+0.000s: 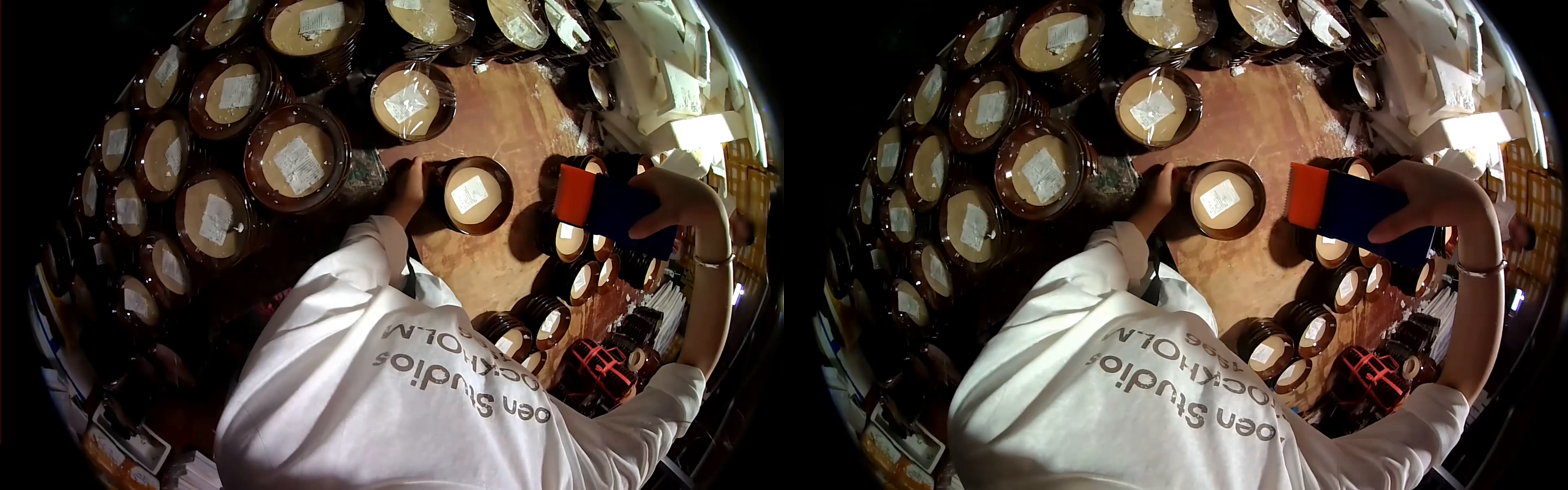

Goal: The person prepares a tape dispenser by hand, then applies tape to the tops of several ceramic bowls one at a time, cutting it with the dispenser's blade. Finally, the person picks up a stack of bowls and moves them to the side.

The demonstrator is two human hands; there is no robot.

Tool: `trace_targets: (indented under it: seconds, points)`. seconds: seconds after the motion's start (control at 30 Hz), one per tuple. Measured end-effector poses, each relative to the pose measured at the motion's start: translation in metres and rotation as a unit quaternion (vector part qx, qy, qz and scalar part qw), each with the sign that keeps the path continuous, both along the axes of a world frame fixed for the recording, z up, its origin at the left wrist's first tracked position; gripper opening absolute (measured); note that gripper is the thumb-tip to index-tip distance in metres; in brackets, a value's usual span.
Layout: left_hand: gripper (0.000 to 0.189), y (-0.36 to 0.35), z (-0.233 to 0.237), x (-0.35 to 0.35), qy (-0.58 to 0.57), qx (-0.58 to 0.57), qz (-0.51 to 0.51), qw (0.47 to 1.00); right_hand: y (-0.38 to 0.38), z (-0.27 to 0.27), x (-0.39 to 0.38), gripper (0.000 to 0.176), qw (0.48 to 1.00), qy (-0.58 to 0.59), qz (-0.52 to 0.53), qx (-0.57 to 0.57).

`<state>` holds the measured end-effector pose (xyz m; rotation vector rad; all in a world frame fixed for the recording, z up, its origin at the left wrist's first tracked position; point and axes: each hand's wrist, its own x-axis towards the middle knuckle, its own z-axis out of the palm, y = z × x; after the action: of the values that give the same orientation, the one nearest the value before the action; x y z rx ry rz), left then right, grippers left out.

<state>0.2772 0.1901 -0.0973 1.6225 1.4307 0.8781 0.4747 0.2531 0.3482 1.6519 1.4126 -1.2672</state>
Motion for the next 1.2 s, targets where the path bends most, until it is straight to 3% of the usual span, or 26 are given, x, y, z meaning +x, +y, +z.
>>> trace_targets:
  seconds: [0.03,0.17,0.23,0.27,0.3,0.33,0.37,0.43,0.47,0.53,0.57,0.63,0.67,0.77,0.8,0.87,0.93,1.0,1.03,1.1,1.13,1.2]
  points:
    - [0.009,0.001,-0.011,0.002,-0.095,-0.025,-0.011,0.995,-0.001,-0.002,0.006,0.055,1.000,0.010,0.002,0.009]
    - [0.016,0.008,-0.051,0.013,-0.069,-0.064,0.007,0.996,-0.010,-0.007,0.024,0.056,1.000,0.017,-0.018,0.009]
    - [0.008,0.017,-0.049,0.015,-0.242,-0.281,0.107,0.923,-0.017,-0.009,0.030,0.055,0.996,0.052,-0.070,0.001]
    - [0.008,0.015,-0.048,0.010,-0.240,-0.280,0.107,0.923,-0.020,-0.010,0.034,0.055,0.996,0.054,-0.071,0.002]
    - [0.010,0.016,-0.017,-0.004,-0.050,-0.200,-0.008,0.978,-0.023,-0.012,0.038,0.054,0.995,0.059,-0.082,-0.002]
    - [0.014,0.017,0.002,-0.011,0.143,-0.107,-0.123,0.976,-0.026,-0.013,0.042,0.054,0.993,0.064,-0.094,-0.005]
    - [0.014,0.017,-0.012,-0.007,0.145,-0.104,-0.126,0.976,-0.029,-0.015,0.045,0.054,0.993,0.065,-0.098,-0.002]
    - [0.021,0.016,-0.036,0.005,0.031,0.185,0.010,0.982,-0.036,-0.020,0.052,0.053,0.993,0.058,-0.105,0.003]
    - [0.021,0.018,-0.035,0.005,0.031,0.186,0.004,0.982,-0.039,-0.022,0.055,0.053,0.992,0.059,-0.110,0.004]
    - [0.027,0.029,0.014,-0.002,0.104,-0.032,-0.083,0.991,-0.044,-0.025,0.060,0.051,0.992,0.060,-0.109,0.011]
    - [0.027,0.026,0.012,0.000,0.105,-0.029,-0.092,0.990,-0.046,-0.027,0.062,0.051,0.991,0.061,-0.117,0.013]
    - [0.035,0.021,0.019,0.003,-0.064,-0.059,-0.019,0.996,-0.051,-0.030,0.064,0.055,0.989,0.059,-0.134,0.025]
    - [0.047,0.016,0.030,0.003,-0.079,-0.108,-0.010,0.991,-0.052,-0.030,0.064,0.053,0.989,0.049,-0.136,0.019]
    - [0.053,0.010,0.019,0.009,-0.009,-0.137,-0.032,0.990,-0.060,-0.039,0.076,0.047,0.990,0.046,-0.124,0.039]
    - [0.061,0.014,0.038,0.003,0.034,-0.222,-0.087,0.970,-0.063,-0.044,0.082,0.045,0.987,0.049,-0.146,0.035]
    - [0.073,0.009,0.018,0.004,-0.026,-0.280,-0.066,0.957,-0.070,-0.049,0.088,0.046,0.984,0.041,-0.166,0.043]
    - [0.074,0.007,0.010,0.002,-0.166,-0.406,-0.047,0.897,-0.077,-0.062,0.100,0.046,0.984,0.046,-0.163,0.054]
    - [0.082,0.004,0.007,-0.003,-0.293,-0.523,-0.025,0.800,-0.089,-0.075,0.111,0.043,0.970,0.085,-0.224,0.048]
    - [0.082,0.005,0.008,-0.007,-0.284,-0.523,-0.033,0.803,-0.091,-0.084,0.116,0.046,0.980,0.082,-0.163,0.077]
    - [0.082,0.007,0.014,-0.010,-0.209,-0.446,0.035,0.870,-0.099,-0.085,0.117,0.052,0.966,0.073,-0.239,0.058]
    - [0.080,0.008,0.032,-0.010,-0.187,-0.445,0.046,0.875,-0.104,-0.088,0.119,0.054,0.958,0.087,-0.267,0.056]
    - [0.080,0.002,0.012,-0.001,-0.218,-0.458,0.008,0.862,-0.108,-0.087,0.117,0.056,0.952,0.083,-0.291,0.047]
